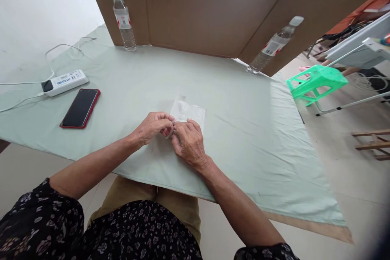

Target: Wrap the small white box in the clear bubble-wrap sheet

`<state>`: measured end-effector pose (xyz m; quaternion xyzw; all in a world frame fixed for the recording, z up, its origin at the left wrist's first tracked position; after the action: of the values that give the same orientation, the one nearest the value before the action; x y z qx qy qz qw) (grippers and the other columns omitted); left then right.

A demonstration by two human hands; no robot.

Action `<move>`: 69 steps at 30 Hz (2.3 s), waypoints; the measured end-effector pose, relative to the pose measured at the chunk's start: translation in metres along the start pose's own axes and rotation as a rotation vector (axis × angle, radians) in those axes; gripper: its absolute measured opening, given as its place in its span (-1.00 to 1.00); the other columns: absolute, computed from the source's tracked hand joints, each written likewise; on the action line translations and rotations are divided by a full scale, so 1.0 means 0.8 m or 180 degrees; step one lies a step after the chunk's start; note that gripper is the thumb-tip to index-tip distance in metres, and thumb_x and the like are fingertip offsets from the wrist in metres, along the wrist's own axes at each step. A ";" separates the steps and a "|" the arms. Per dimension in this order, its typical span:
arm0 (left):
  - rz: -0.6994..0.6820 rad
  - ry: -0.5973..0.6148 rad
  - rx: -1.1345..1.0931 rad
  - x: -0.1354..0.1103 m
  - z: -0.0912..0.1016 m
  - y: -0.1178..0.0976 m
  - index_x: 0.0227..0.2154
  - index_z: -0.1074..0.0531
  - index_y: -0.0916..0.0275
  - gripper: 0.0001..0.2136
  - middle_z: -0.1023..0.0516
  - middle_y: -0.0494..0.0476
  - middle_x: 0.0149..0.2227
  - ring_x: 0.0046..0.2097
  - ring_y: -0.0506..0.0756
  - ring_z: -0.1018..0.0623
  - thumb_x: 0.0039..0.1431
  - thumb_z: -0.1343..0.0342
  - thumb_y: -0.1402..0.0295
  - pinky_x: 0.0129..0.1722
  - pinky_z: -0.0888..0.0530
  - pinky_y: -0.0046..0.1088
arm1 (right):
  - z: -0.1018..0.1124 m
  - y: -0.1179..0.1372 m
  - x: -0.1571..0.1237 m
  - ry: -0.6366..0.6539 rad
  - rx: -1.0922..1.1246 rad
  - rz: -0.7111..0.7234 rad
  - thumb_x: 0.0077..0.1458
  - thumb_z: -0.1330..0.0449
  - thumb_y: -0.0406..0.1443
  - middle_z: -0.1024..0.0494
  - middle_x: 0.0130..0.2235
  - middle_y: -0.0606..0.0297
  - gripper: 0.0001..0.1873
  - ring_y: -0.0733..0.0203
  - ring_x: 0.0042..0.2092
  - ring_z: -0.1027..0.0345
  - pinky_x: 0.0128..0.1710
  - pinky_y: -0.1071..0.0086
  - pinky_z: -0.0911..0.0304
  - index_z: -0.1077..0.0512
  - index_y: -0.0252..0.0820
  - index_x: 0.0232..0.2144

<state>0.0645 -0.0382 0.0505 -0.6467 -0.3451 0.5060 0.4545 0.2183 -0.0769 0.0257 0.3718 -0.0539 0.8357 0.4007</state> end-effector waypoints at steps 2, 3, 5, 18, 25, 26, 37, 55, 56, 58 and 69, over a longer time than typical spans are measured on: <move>-0.0128 0.0157 0.0075 -0.003 0.003 0.001 -0.26 -0.50 0.33 -0.70 -0.51 0.01 -0.53 -0.51 -0.03 -0.43 -0.14 -0.13 0.42 -0.43 -0.41 -0.47 | 0.003 -0.002 -0.001 -0.0082 0.0105 -0.0003 0.18 -0.09 -0.40 -0.62 -0.10 0.14 -0.85 0.11 -0.10 -0.47 0.17 0.13 -0.23 -0.40 -0.16 -0.20; -0.0196 0.0217 0.0182 -0.004 0.004 0.002 -0.22 -0.51 0.33 -0.67 -0.53 0.01 -0.50 -0.48 -0.02 -0.44 -0.12 -0.14 0.41 -0.40 -0.42 -0.45 | 0.004 -0.003 -0.001 -0.0094 0.0159 -0.0027 0.18 -0.08 -0.41 -0.61 -0.08 0.12 -0.85 0.11 -0.06 -0.47 0.18 0.13 -0.24 -0.41 -0.16 -0.21; -0.0383 0.0233 0.0634 -0.006 0.002 0.004 -0.20 -0.53 0.30 -0.69 -0.51 -0.01 -0.49 -0.47 -0.02 -0.43 -0.07 -0.13 0.39 -0.40 -0.40 -0.45 | 0.005 -0.005 -0.002 -0.0078 0.0272 -0.0098 0.18 -0.05 -0.43 -0.61 -0.07 0.13 -0.82 0.14 -0.03 -0.48 0.20 0.14 -0.24 -0.41 -0.14 -0.23; -0.3388 -0.0680 0.2924 0.000 -0.017 0.035 -0.22 -0.55 0.31 -0.83 -0.51 0.23 -0.24 -0.18 0.13 -0.45 0.22 -0.07 0.51 -0.17 -0.47 -0.32 | 0.081 -0.074 -0.017 0.1073 0.0306 -0.2608 0.20 -0.14 -0.07 -0.63 -0.16 0.21 -0.67 0.16 -0.31 -0.48 -0.18 0.23 -0.32 -0.49 -0.14 -0.12; -0.3291 -0.0670 0.3037 -0.008 -0.023 0.035 -0.27 -0.50 0.27 -0.86 -0.47 0.20 -0.29 -0.20 0.13 -0.45 0.21 -0.05 0.49 -0.21 -0.46 -0.34 | 0.077 -0.060 -0.038 0.1337 0.0571 -0.3136 0.16 -0.17 0.03 -0.61 -0.23 0.19 -0.37 0.16 -0.33 -0.46 -0.20 0.23 -0.34 -0.38 -0.24 0.14; -0.3262 -0.0664 0.3066 -0.008 -0.022 0.035 -0.27 -0.50 0.26 -0.87 -0.47 0.19 -0.29 -0.21 0.13 -0.45 0.20 -0.05 0.48 -0.21 -0.46 -0.34 | 0.070 -0.059 -0.036 0.1282 0.0660 -0.3158 0.15 -0.18 0.03 -0.60 -0.25 0.20 -0.32 0.16 -0.34 -0.45 -0.22 0.23 -0.35 -0.34 -0.26 0.18; -0.3177 -0.0488 0.3348 -0.009 -0.024 0.033 -0.23 -0.52 0.24 -0.84 -0.60 0.21 -0.20 -0.15 0.17 -0.47 0.23 -0.05 0.46 -0.12 -0.42 -0.27 | 0.025 -0.061 -0.031 0.0488 0.1319 -0.3155 0.06 -0.23 -0.12 -0.46 -0.41 0.37 -0.13 0.15 -0.36 -0.36 -0.32 0.24 -0.35 -0.09 -0.30 0.34; -0.3084 -0.0400 0.3650 -0.004 -0.025 0.035 -0.28 -0.53 0.22 -0.86 -0.64 0.15 -0.23 -0.24 0.12 -0.49 0.25 -0.06 0.43 -0.24 -0.41 -0.34 | 0.014 -0.042 -0.005 0.0089 0.2343 -0.3526 -0.04 -0.29 -0.06 -0.33 -0.46 0.50 -0.11 0.32 -0.52 -0.17 -0.58 0.39 -0.18 -0.16 -0.23 0.28; -0.3061 -0.0357 0.3594 -0.003 -0.026 0.036 -0.27 -0.53 0.22 -0.86 -0.64 0.15 -0.23 -0.23 0.11 -0.51 0.25 -0.05 0.44 -0.23 -0.42 -0.35 | 0.012 -0.041 -0.003 0.0112 0.2427 -0.3559 -0.04 -0.29 -0.05 -0.35 -0.46 0.49 -0.10 0.33 -0.53 -0.17 -0.61 0.40 -0.16 -0.15 -0.23 0.29; -0.3044 -0.0322 0.3462 -0.002 -0.026 0.039 -0.27 -0.52 0.22 -0.85 -0.64 0.15 -0.21 -0.20 0.11 -0.53 0.25 -0.04 0.46 -0.21 -0.44 -0.36 | 0.009 -0.038 0.001 0.0110 0.2462 -0.3519 -0.04 -0.29 -0.06 -0.36 -0.46 0.49 -0.12 0.34 -0.52 -0.19 -0.60 0.42 -0.16 -0.17 -0.24 0.28; -0.2685 -0.0381 0.2796 0.001 -0.024 0.047 -0.06 -0.47 0.23 -0.75 -0.64 0.20 -0.13 -0.10 0.16 -0.58 0.19 -0.10 0.42 -0.11 -0.51 -0.31 | 0.031 -0.012 0.000 0.0303 0.2689 -0.3268 0.12 -0.21 -0.13 -0.60 -0.11 0.10 -0.16 0.25 -0.35 -0.44 -0.40 0.29 -0.44 -0.06 -0.26 0.37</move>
<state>0.0829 -0.0550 0.0167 -0.1768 -0.3555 0.4129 0.8197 0.2394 -0.0804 0.0413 0.4380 0.4798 0.5036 0.5695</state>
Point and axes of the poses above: each hand's wrist, its own x-axis towards the middle knuckle, its own z-axis out of the back of the hand, y = z × x, the point moved 2 cm from there along x, towards the middle knuckle
